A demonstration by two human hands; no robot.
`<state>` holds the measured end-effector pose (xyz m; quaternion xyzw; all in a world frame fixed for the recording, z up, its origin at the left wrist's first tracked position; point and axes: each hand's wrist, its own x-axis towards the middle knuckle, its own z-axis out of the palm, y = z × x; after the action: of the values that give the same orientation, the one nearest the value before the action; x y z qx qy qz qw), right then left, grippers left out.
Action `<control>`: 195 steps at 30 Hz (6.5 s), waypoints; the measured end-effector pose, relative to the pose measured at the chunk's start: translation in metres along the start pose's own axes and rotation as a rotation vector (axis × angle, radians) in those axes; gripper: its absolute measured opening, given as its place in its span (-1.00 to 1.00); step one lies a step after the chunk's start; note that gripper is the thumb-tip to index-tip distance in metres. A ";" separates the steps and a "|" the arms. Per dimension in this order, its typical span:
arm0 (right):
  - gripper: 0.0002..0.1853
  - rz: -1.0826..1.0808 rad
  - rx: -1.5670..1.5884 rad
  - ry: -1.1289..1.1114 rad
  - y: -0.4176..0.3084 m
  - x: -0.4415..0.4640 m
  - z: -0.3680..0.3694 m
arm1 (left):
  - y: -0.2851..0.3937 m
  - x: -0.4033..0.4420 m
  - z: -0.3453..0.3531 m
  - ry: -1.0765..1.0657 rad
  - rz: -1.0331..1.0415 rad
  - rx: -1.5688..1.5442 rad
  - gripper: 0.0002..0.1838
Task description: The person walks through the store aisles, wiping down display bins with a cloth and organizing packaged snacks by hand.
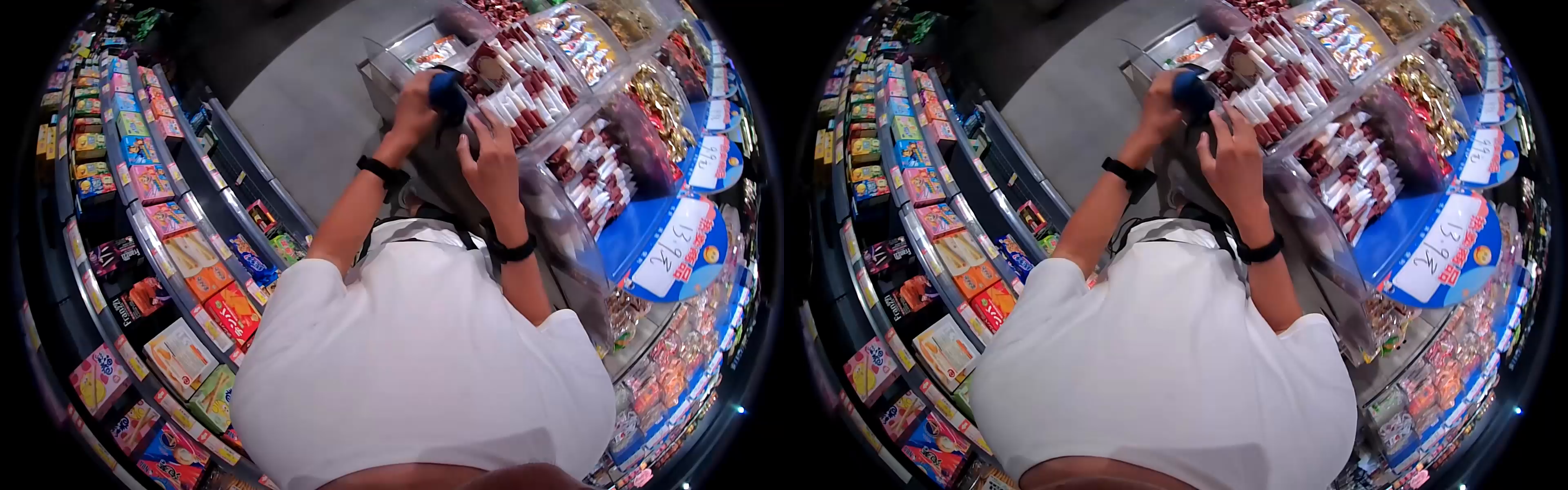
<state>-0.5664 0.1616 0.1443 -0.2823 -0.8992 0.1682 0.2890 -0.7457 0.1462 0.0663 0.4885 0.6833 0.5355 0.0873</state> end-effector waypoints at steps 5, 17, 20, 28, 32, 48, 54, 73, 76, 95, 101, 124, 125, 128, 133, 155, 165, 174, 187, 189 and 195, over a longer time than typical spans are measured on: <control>-0.65 0.098 -0.104 0.010 0.029 0.024 0.024 | 0.010 0.006 0.002 -0.278 0.234 0.200 -0.37; -0.65 0.173 0.123 -0.106 0.055 0.027 0.028 | -0.018 0.029 0.002 -0.314 0.045 0.317 -0.47; -0.66 0.138 0.099 -0.075 0.055 0.029 0.026 | -0.011 0.022 0.007 -0.295 0.189 0.337 -0.39; -0.66 0.209 0.119 -0.073 0.056 0.033 0.023 | -0.102 0.069 -0.013 -0.172 -0.063 0.280 -0.44; -0.68 0.228 0.133 -0.069 0.056 0.034 0.023 | -0.120 0.088 0.006 -0.077 -0.645 -0.348 -0.51; -0.79 0.307 0.179 -0.029 0.055 0.042 0.028 | -0.134 0.088 -0.034 -0.514 -1.014 -0.938 -0.32; -0.75 0.439 0.190 -0.148 0.049 0.051 0.025 | -0.168 0.130 -0.025 -0.970 -0.170 0.026 -0.40; -0.48 0.208 0.067 -0.589 -0.005 0.211 0.141 | -0.208 0.157 -0.059 -0.869 0.507 0.218 -0.48; -0.45 0.255 0.043 -0.504 0.013 0.220 0.174 | -0.231 0.170 -0.090 -0.781 0.445 0.229 -0.46; -0.71 0.389 0.014 -0.495 0.070 0.177 0.303 | -0.378 0.163 -0.079 -0.269 -0.984 -0.633 -0.22; -0.76 0.351 0.031 -0.499 0.078 0.172 0.306 | -0.311 0.180 -0.085 -0.492 -0.415 -0.195 -0.40; -0.78 0.291 0.002 -0.441 0.076 0.176 0.303 | -0.305 0.232 -0.085 -0.852 -0.414 0.367 -0.47; -0.78 0.292 -0.008 -0.462 0.077 0.175 0.304 | -0.310 0.229 -0.079 -0.842 -0.346 0.391 -0.50; -0.79 0.286 0.009 -0.437 0.078 0.174 0.304 | -0.295 0.230 -0.064 -0.796 -0.228 0.354 -0.48; -0.80 0.299 0.025 -0.410 0.075 0.175 0.302 | -0.294 0.248 0.002 -0.569 -0.148 0.334 -0.37; -0.83 0.374 0.037 -0.450 0.067 0.186 0.298 | -0.317 0.231 -0.047 -0.730 -0.048 0.208 -0.39; -0.80 0.331 0.014 -0.428 0.072 0.178 0.299 | -0.313 0.240 -0.051 -0.861 -0.047 0.279 -0.48; -0.82 0.413 0.000 -0.471 0.069 0.182 0.293 | -0.330 0.295 0.036 -0.768 0.053 0.221 -0.47; -0.68 0.693 -0.116 -0.562 0.060 0.204 0.296 | -0.348 0.318 -0.011 -1.091 0.026 -0.081 -0.45; -0.66 0.750 -0.156 -0.611 0.058 0.212 0.289 | -0.351 0.317 -0.022 -1.122 0.088 -0.167 -0.43; -0.64 0.772 -0.186 -0.611 0.060 0.214 0.294 | -0.374 0.359 -0.005 -1.373 0.281 -0.146 -0.39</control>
<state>-0.8668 0.2977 -0.0208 -0.5569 -0.7837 0.2572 -0.0974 -1.1453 0.4350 -0.0922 0.7925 0.3665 0.1571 0.4614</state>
